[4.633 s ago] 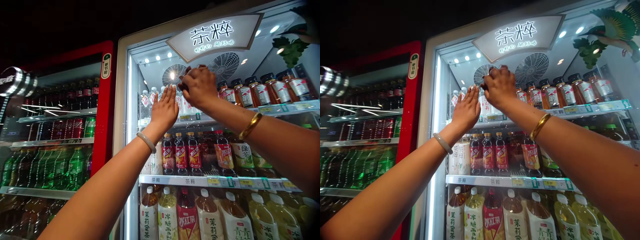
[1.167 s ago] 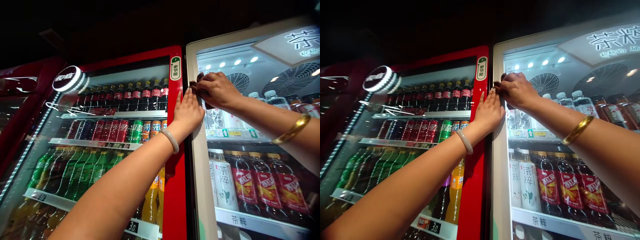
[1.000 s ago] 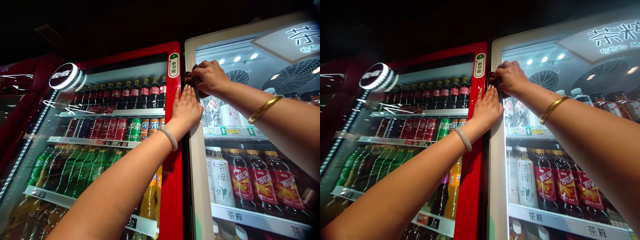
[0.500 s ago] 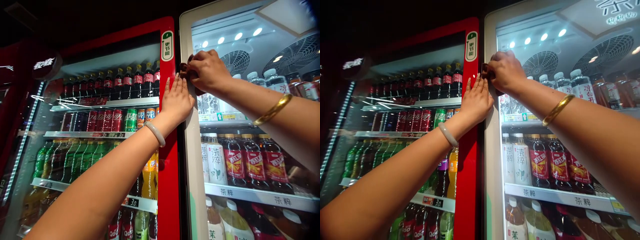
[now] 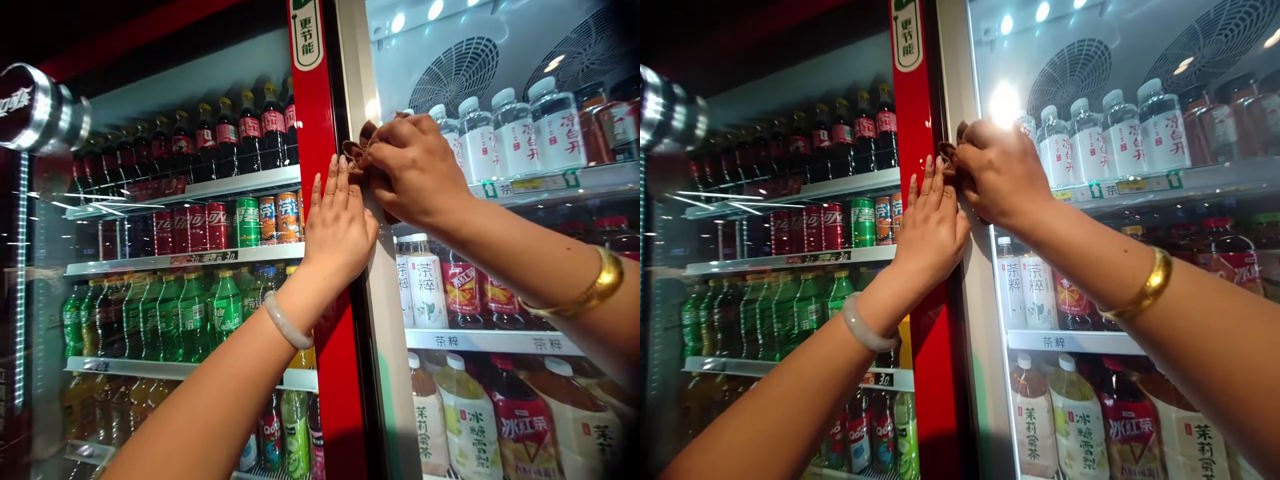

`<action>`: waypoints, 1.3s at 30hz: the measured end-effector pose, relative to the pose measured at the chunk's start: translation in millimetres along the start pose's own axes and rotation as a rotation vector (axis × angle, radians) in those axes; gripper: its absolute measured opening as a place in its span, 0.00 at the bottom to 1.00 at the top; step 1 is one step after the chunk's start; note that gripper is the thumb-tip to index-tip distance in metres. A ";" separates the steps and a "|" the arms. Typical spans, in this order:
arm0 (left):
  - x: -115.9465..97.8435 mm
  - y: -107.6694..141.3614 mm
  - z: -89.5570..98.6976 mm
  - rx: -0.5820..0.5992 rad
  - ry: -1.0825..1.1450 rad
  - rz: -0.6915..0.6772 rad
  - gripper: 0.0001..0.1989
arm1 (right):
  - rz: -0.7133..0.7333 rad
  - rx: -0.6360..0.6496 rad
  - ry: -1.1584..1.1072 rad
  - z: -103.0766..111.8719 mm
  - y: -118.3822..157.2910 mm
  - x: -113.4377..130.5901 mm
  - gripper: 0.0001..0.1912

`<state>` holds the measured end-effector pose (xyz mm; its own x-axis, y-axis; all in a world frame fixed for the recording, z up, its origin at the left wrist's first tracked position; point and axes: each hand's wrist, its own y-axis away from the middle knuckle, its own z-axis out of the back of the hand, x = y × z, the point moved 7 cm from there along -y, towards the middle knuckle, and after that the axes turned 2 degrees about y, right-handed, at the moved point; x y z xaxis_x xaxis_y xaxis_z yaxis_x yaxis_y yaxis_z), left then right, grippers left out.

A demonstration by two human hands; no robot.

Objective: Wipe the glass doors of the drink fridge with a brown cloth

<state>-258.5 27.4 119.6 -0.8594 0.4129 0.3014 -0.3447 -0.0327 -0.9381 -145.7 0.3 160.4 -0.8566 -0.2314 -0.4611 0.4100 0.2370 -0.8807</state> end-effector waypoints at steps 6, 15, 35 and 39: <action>-8.8 51.0 -2.6 -0.025 0.022 -0.110 0.39 | 0.158 -0.074 -0.105 17.9 72.8 51.3 0.10; 40.8 -38.8 6.2 -0.116 0.115 0.000 0.36 | -0.004 -0.002 -0.054 -23.4 -53.8 2.8 0.13; 33.9 44.4 11.5 0.137 0.042 0.068 0.39 | 0.170 -0.038 -0.096 -3.1 29.5 74.0 0.13; 44.7 -7.7 13.9 0.135 0.132 0.082 0.40 | -0.179 0.125 -0.093 -13.6 -28.1 45.8 0.22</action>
<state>-299.5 33.4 142.7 -0.8330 0.5189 0.1921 -0.3307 -0.1886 -0.9247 -200.7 -4.2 165.5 -0.8890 -0.3470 -0.2988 0.2943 0.0670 -0.9534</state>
